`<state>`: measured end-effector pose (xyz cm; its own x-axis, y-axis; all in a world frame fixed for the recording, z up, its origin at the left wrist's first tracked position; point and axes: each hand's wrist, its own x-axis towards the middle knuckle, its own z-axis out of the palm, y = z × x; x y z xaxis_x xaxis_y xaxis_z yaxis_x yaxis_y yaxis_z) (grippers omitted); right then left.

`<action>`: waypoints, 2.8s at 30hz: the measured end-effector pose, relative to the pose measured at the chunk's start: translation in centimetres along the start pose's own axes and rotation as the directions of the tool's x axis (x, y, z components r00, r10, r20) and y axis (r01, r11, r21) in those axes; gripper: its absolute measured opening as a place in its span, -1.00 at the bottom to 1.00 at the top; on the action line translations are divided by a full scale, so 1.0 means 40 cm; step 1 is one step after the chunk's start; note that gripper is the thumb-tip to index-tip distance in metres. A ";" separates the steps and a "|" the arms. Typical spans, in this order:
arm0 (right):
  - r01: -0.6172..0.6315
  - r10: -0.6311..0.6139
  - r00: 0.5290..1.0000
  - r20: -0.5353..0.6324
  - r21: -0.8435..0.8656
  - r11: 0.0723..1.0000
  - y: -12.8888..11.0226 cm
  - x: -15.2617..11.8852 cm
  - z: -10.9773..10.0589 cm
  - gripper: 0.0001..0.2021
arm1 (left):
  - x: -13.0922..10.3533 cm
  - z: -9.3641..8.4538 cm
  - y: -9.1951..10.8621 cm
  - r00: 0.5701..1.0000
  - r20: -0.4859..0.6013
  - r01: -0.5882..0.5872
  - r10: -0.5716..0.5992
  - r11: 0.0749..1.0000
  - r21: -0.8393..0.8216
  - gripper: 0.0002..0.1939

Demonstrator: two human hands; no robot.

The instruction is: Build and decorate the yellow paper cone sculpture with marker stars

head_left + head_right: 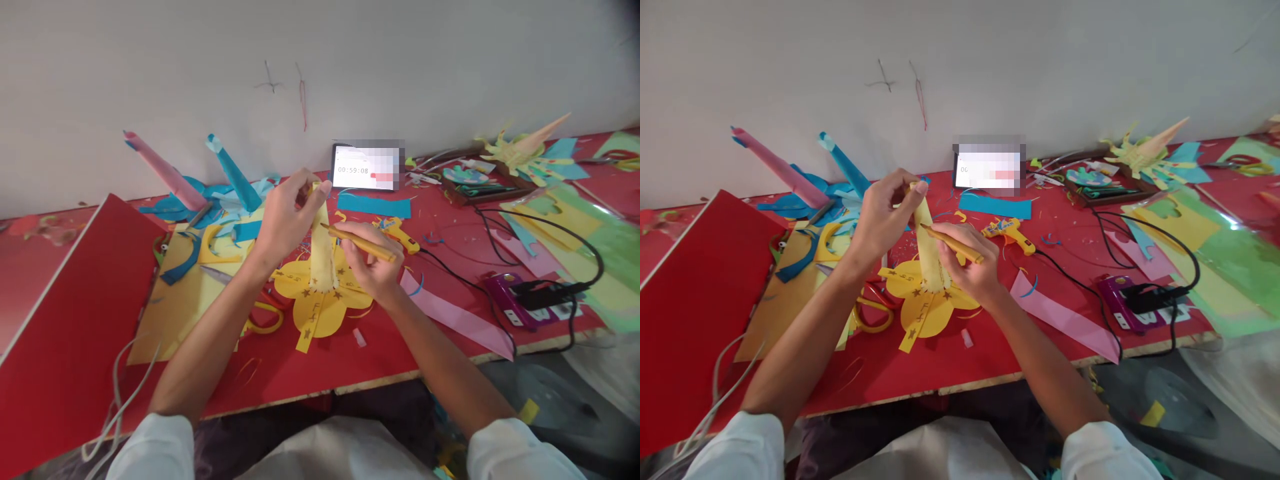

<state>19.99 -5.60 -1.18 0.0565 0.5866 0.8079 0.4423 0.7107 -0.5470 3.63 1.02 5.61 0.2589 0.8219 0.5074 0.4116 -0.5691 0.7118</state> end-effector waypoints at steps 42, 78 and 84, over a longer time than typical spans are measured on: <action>0.144 -0.151 0.988 -0.043 -0.136 0.980 0.015 -0.007 0.013 -0.84 | 0.004 0.000 -0.010 1.000 -0.009 -0.011 0.012 0.997 0.080 -0.67; 0.196 -0.192 0.980 0.049 -0.096 0.976 0.020 -0.027 0.019 -0.87 | 0.008 -0.004 -0.017 1.000 -0.013 -0.006 0.007 0.996 0.087 -0.65; 0.230 -0.226 0.973 0.055 -0.090 0.969 0.020 -0.025 0.022 -0.90 | 0.007 -0.006 -0.014 1.000 -0.015 -0.006 0.007 0.995 0.095 -0.65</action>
<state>19.50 -5.28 -2.60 -0.0940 0.4309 0.8975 0.5222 0.7888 -0.3241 3.27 1.56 5.48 0.2489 0.8173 0.5198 0.4912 -0.5690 0.6595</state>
